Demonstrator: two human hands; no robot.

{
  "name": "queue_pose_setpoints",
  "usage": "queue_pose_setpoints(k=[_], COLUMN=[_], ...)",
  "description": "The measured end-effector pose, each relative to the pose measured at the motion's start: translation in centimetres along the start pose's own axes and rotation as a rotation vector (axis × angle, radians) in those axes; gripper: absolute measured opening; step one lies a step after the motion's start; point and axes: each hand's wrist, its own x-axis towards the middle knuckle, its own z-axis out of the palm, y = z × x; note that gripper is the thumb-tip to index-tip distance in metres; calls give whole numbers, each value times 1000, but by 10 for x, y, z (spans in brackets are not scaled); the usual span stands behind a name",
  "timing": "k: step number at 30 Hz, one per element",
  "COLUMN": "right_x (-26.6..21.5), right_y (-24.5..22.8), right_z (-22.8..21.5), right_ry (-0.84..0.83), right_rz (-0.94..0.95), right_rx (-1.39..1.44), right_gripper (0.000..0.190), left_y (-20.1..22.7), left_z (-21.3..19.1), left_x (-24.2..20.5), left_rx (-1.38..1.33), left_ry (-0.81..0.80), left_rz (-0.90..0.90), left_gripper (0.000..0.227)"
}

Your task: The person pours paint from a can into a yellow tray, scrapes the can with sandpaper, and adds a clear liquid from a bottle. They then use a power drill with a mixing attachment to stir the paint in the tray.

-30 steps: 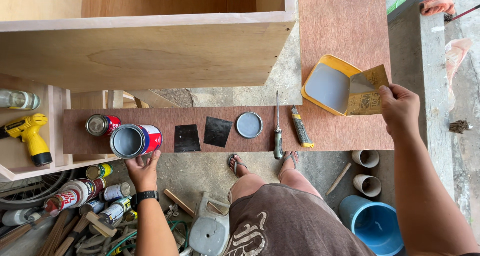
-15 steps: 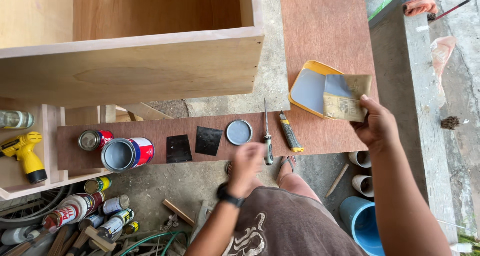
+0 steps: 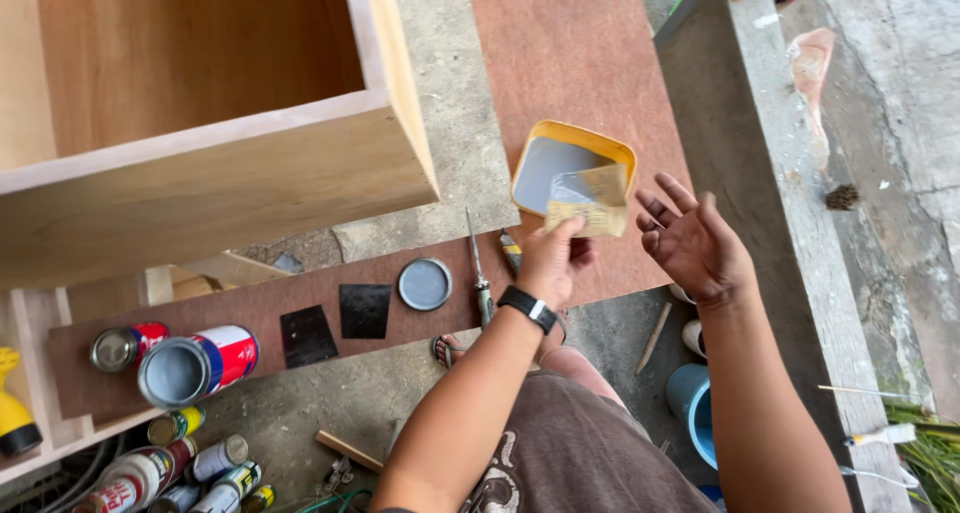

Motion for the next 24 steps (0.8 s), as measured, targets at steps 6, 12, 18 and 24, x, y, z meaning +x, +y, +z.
queue_pose_setpoints(k=[6, 12, 18, 24], right_x=[-2, -1, 12, 13], right_y=[-8, -12, -8, -1], right_z=[-38, -31, -64, -55], right_ry=[-415, -513, -96, 448], right_rz=[-49, -90, -133, -155], right_rx=[144, 163, -16, -455], right_gripper=[134, 127, 48, 16], left_y=[18, 22, 28, 38], left_z=[-10, -6, -12, -17], left_x=[-1, -7, -6, -17], left_rx=[-49, -1, 11, 30], left_ry=[1, -25, -29, -27], left_rz=[-53, -49, -36, -18], left_gripper=[25, 23, 20, 18])
